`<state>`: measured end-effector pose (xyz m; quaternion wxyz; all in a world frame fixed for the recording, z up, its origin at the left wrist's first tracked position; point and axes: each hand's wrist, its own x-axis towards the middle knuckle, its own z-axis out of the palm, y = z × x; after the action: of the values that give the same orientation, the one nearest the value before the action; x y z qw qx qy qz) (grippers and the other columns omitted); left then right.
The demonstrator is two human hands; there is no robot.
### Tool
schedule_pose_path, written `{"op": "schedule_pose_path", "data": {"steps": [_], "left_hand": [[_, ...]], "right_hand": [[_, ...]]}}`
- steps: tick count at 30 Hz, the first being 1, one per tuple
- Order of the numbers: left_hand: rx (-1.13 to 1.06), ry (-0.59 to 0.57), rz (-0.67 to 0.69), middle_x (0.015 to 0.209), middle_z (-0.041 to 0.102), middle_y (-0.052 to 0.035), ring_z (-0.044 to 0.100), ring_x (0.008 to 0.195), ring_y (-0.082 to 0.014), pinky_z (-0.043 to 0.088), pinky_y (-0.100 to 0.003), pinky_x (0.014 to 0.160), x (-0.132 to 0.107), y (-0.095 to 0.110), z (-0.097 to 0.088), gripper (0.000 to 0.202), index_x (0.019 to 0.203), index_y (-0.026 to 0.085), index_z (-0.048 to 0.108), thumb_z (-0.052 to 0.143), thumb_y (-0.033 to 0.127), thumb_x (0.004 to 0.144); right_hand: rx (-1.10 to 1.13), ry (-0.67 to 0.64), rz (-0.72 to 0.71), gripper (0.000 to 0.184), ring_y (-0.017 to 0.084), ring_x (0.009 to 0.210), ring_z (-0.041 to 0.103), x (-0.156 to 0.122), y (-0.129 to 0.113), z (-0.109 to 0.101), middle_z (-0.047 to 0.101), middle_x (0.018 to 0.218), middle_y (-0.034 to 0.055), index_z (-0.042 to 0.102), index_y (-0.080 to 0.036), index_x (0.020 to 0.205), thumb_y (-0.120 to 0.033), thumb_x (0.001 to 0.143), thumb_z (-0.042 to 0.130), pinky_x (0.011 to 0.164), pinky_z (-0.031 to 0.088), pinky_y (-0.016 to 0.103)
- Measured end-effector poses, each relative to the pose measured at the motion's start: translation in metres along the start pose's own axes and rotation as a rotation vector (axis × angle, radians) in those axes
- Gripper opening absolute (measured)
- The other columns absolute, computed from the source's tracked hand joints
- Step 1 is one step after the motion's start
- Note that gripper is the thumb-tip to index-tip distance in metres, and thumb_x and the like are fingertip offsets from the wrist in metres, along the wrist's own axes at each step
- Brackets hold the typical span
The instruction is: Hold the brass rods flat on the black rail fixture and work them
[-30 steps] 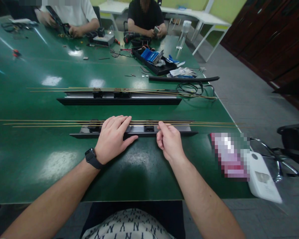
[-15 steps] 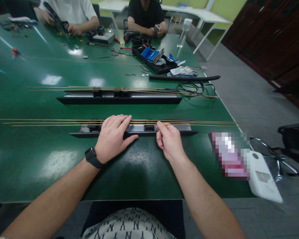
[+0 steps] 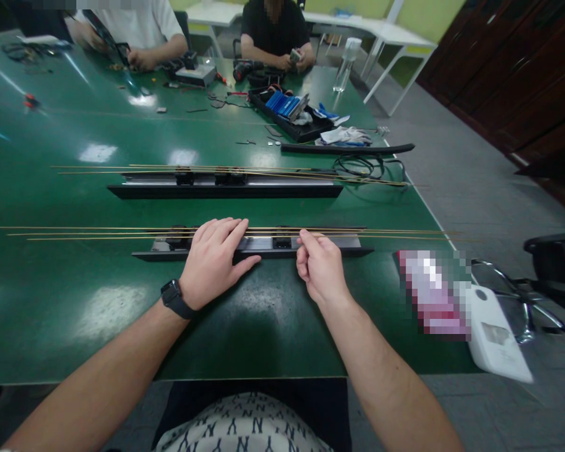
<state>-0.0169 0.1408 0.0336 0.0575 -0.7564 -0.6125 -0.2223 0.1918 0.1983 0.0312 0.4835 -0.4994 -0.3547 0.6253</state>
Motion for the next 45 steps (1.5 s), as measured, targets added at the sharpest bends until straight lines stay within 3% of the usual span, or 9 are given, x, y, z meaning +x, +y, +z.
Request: {"op": "schedule_pose_path", "data": {"steps": [22, 34, 45], "left_hand": [[0.014, -0.007, -0.001, 0.138, 0.063, -0.0161, 0.054, 0.133, -0.0325, 0.035, -0.05, 0.119, -0.0004, 0.001, -0.0008, 0.063, 0.146, 0.013, 0.052, 0.066, 0.046, 0.093], [0.009, -0.007, 0.0, 0.138, 0.062, -0.0162, 0.054, 0.134, -0.033, 0.035, -0.05, 0.119, -0.0008, 0.0004, -0.0014, 0.062, 0.145, 0.013, 0.052, 0.066, 0.045, 0.093], [-0.009, 0.0, -0.004, 0.138, 0.062, -0.0162, 0.054, 0.134, -0.0334, 0.035, -0.052, 0.119, -0.0007, -0.0007, 0.0007, 0.062, 0.146, 0.017, 0.052, 0.065, 0.046, 0.093]], "right_hand": [[-0.062, -0.055, -0.004, 0.033, 0.006, 0.029, 0.037, 0.0009, 0.0, -0.0006, 0.053, 0.044, -0.0062, 0.062, -0.018, 0.082, -0.044, 0.079, 0.082, 0.027, 0.021, 0.016], [0.003, -0.014, 0.012, 0.031, 0.006, 0.03, 0.036, 0.0, -0.0011, -0.0016, 0.051, 0.046, -0.0072, 0.061, -0.018, 0.08, -0.04, 0.079, 0.083, 0.027, 0.022, 0.016], [-0.032, -0.051, 0.006, 0.035, 0.006, 0.029, 0.037, 0.0005, -0.0005, -0.0016, 0.052, 0.045, -0.0065, 0.06, -0.019, 0.082, -0.046, 0.079, 0.082, 0.027, 0.021, 0.015]]}}
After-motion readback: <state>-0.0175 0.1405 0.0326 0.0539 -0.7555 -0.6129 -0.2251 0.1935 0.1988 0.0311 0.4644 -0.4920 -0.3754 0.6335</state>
